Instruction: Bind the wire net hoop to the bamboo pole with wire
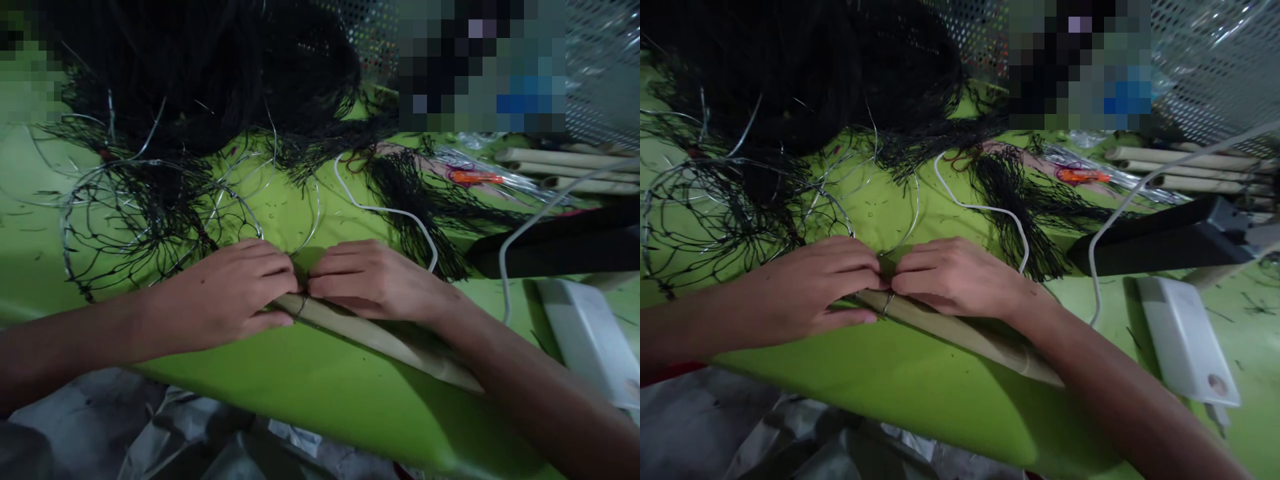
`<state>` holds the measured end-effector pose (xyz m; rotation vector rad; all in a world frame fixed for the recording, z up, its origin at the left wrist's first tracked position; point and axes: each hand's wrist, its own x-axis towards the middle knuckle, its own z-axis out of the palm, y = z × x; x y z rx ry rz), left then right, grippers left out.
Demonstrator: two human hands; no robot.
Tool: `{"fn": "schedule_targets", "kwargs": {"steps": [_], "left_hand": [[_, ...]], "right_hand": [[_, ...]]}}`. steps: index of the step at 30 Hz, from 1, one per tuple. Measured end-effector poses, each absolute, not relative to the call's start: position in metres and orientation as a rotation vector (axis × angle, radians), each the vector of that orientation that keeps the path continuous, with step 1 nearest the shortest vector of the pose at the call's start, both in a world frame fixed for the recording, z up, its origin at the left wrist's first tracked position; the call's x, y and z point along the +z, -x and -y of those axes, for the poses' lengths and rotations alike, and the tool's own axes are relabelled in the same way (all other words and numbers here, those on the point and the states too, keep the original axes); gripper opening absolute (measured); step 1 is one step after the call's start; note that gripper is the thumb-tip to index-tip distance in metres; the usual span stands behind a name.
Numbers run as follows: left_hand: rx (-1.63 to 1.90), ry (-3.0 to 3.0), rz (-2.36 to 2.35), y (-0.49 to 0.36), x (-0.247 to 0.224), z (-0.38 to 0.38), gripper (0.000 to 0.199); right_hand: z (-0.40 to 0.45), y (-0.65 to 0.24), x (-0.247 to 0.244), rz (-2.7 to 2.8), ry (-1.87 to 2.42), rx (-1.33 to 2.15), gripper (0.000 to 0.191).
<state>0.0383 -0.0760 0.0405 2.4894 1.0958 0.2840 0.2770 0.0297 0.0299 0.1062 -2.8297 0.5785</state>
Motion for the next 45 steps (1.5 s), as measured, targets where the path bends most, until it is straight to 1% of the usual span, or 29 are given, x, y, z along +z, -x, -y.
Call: {"fn": "schedule_targets", "kwargs": {"steps": [6,9,13,17,20,23,27,32,35,41,45], "left_hand": [[0.309,-2.73,-1.141,-0.043,0.035,0.088,0.018],[0.281,-2.909,-1.136,-0.045,0.029,0.094,0.021],[0.222,-2.909,-1.137,-0.046,0.026,0.098,0.019],[0.267,-2.961,-1.123,-0.048,0.027,0.095,0.017],[0.226,-3.019,-1.131,-0.052,0.027,0.093,0.012],[0.193,-3.064,-1.103,-0.056,0.027,0.097,0.013],[0.22,-3.077,-1.152,-0.062,0.031,0.104,0.015],[0.115,-3.061,-1.11,-0.065,0.05,0.1,0.019],[0.034,-2.993,-1.08,-0.065,0.058,0.094,0.023],[0.116,-2.802,-1.204,-0.059,0.045,0.099,0.022],[0.21,-2.713,-1.229,-0.057,0.041,0.103,0.023]], "right_hand": [[-0.028,-0.274,0.024,2.78,-0.101,0.673,0.019],[-0.027,-0.272,0.027,2.809,-0.121,0.602,0.02],[-0.022,-0.27,0.034,2.842,-0.165,0.492,0.026],[-0.017,-0.273,0.041,2.853,-0.194,0.326,0.021],[-0.017,-0.279,0.042,2.884,-0.178,0.313,0.021],[-0.019,-0.285,0.036,2.884,-0.181,0.358,0.021],[-0.021,-0.285,0.03,2.866,-0.254,0.292,0.023],[-0.016,-0.279,0.044,2.823,-0.398,-0.081,0.009],[-0.01,-0.277,0.055,2.832,-0.421,-0.206,0.007],[-0.005,-0.276,0.054,2.844,-0.421,-0.204,0.004],[-0.003,-0.277,0.054,2.9,-0.351,-0.145,0.008]]}}
